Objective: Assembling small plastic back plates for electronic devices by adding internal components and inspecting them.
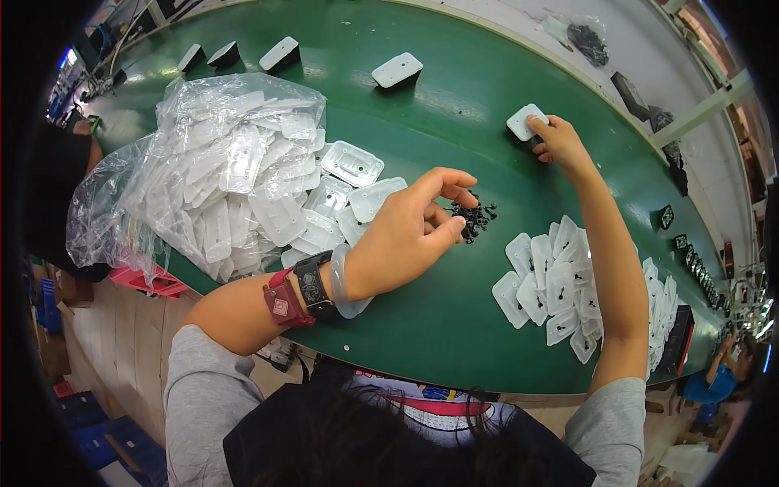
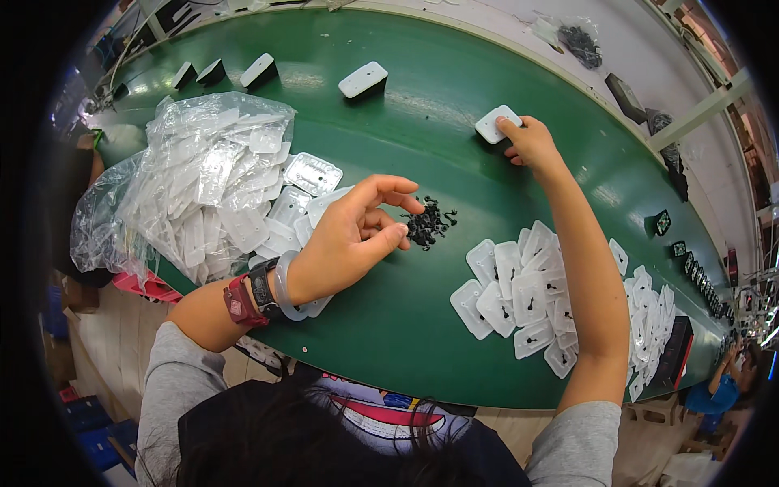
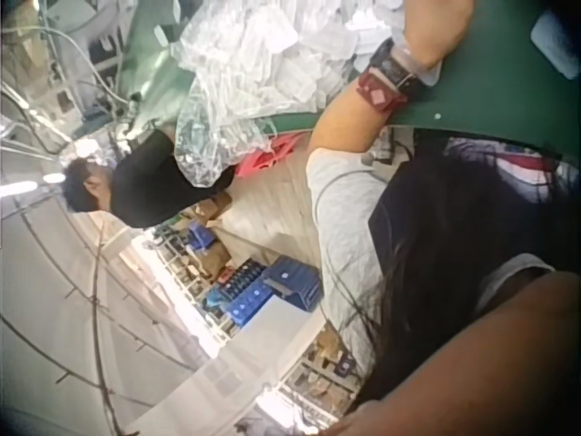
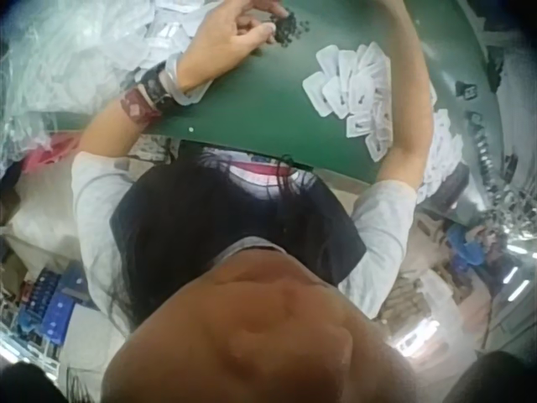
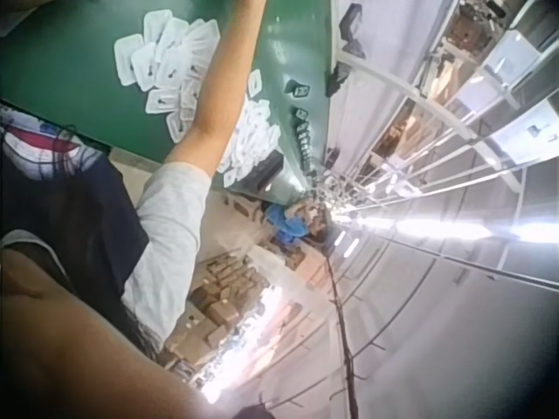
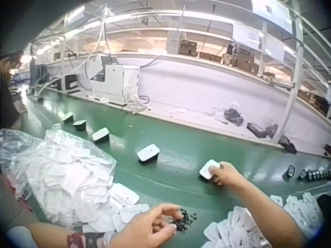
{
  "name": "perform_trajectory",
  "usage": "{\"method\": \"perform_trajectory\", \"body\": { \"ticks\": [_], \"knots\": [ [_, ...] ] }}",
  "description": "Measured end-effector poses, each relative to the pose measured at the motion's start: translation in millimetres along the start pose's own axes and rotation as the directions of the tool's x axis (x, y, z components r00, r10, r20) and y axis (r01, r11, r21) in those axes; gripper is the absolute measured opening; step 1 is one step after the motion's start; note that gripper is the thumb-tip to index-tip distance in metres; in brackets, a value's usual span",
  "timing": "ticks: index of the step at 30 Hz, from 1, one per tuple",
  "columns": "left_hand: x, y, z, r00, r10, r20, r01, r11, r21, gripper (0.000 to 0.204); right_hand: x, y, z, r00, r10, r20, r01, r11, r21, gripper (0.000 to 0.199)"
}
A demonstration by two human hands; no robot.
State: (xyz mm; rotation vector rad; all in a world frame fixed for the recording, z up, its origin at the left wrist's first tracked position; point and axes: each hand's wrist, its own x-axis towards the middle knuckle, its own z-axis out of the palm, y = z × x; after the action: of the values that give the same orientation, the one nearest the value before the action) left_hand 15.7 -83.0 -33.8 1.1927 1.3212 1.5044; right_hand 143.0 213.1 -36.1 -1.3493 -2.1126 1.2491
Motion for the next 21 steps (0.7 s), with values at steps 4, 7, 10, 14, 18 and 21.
{"method": "perform_trajectory", "body": {
  "ticks": [4,7,10,14,18,21],
  "knots": [
    [-0.2,-1.1,2.0,1.0,0.007,-0.02,-0.007,1.0,-0.019,0.037,3.1,2.2,2.2,0.997,-0.066,-0.05,0.064,0.997,-0.049,0.047],
    [0.0,0.8,2.1,1.0,-0.007,-0.015,0.006,1.0,-0.031,0.033,3.2,5.7,2.5,0.99,-0.118,-0.081,0.111,0.99,-0.091,0.048],
    [-0.2,-0.2,1.9,1.0,-0.009,-0.017,0.009,1.0,-0.03,0.032,2.5,8.4,3.2,0.98,-0.174,-0.099,0.16,0.978,-0.136,0.049],
    [1.0,-0.5,1.9,1.0,-0.008,-0.016,0.007,1.0,-0.024,0.03,2.9,0.5,6.9,0.973,-0.227,-0.052,0.217,0.964,-0.152,0.048],
    [1.5,0.6,1.0,1.0,0.003,-0.019,-0.003,1.0,-0.014,0.03,-1.7,-14.2,9.4,0.952,-0.279,0.126,0.293,0.95,-0.108,0.043],
    [2.9,1.9,0.8,0.999,0.037,-0.03,-0.037,0.999,0.001,0.031,-13.5,-12.9,11.0,0.927,-0.369,0.069,0.37,0.929,0.002,0.044]
  ]
}}
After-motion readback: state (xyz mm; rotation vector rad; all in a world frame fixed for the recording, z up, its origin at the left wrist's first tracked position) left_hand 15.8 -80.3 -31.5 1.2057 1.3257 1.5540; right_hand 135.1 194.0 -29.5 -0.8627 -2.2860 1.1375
